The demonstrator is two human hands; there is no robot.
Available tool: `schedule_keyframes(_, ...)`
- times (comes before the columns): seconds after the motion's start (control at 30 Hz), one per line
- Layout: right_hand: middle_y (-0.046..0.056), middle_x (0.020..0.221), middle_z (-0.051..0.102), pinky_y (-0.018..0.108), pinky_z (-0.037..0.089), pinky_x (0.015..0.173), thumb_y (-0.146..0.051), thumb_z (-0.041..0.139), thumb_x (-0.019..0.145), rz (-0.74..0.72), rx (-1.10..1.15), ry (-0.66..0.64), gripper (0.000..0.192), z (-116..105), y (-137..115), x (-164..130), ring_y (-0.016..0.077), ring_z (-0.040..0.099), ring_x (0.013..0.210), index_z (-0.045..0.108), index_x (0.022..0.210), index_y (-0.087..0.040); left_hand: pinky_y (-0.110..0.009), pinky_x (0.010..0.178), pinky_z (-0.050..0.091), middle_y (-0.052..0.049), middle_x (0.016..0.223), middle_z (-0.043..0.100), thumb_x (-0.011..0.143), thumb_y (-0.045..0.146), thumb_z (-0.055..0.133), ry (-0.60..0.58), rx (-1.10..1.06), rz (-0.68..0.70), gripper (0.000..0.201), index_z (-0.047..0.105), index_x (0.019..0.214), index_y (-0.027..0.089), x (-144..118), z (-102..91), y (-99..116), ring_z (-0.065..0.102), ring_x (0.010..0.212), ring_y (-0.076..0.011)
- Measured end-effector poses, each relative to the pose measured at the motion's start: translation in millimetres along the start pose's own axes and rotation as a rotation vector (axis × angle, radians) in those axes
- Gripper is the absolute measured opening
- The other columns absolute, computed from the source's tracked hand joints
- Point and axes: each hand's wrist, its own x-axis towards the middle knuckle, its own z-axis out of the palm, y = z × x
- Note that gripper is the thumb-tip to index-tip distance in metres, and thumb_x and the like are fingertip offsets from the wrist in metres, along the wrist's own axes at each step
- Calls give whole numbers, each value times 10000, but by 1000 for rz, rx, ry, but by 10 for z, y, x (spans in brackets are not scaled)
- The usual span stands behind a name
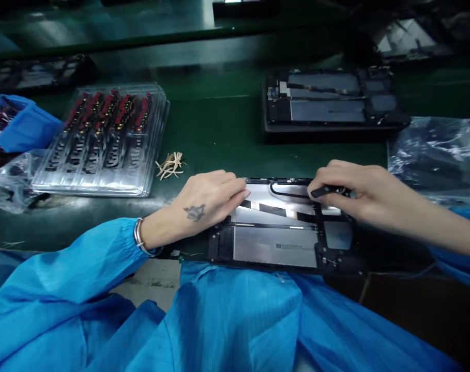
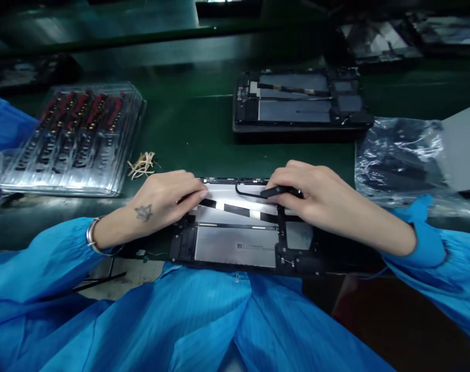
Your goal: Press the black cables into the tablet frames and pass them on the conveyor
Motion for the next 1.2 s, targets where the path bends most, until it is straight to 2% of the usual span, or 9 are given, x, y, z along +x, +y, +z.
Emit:
schedule_keyframes(0.07,77,952,684,390,444,707,-449,587,966,75,-22,-25,248,-56,47,-2,251,626,825,714,938,-238,-305,720,513,-59,892,708,1120,264,466,12,-30,63,303,706,986,134,32,53,-15,648,813,-187)
schedule_keyframes(0.13,92,958,683,398,444,710,-493,579,952,141,-38,-45,308,-101,68,7,251,630,807,719,934,-218,-331,824,562,-99,1085,731,1117,261,476,3,-79,106,255,694,1081,136,68,96,-26,673,965,-210)
schedule_keyframes(0.23,102,949,688,406,451,719,-530,571,923,191,-44,-67,360,-127,85,33,257,639,798,723,918,-203,-395,1001,580,-166,1378,659,1116,265,478,-56,-163,136,227,642,1183,123,123,132,-32,650,1221,-253)
schedule_keyframes(0.33,104,948,701,409,462,721,-540,572,906,201,-49,-82,370,-107,106,60,261,648,804,733,916,-207,-450,1089,560,-198,1500,585,1119,262,459,-119,-196,150,225,603,1215,118,172,144,-18,606,1341,-282)
schedule_keyframes(0.6,87,870,728,362,437,657,-391,619,916,113,-73,-35,213,-51,172,92,226,631,738,748,906,-221,-474,1097,563,-214,1568,535,1117,233,419,-197,-131,164,234,584,1224,106,247,155,26,601,1380,-310)
schedule_keyframes(0.9,80,853,725,347,415,642,-413,613,952,114,-76,-53,241,-60,200,81,212,623,715,751,928,-216,-486,1117,547,-181,1613,507,1110,174,366,-246,-90,192,245,582,1217,129,292,195,12,568,1411,-284)
schedule_keyframes(1.07,71,824,736,340,411,644,-374,643,915,61,-46,13,189,-41,210,92,209,630,715,752,876,-224,-451,1112,552,-174,1602,525,1101,139,369,-240,-37,224,255,594,1217,108,294,193,6,572,1406,-273)
schedule_keyframes(1.2,80,818,740,338,405,620,-420,630,908,98,-63,-1,246,-52,167,107,210,617,689,755,868,-212,-431,1109,563,-175,1565,569,1101,153,394,-191,-9,271,259,615,1228,106,290,245,-41,584,1410,-275)
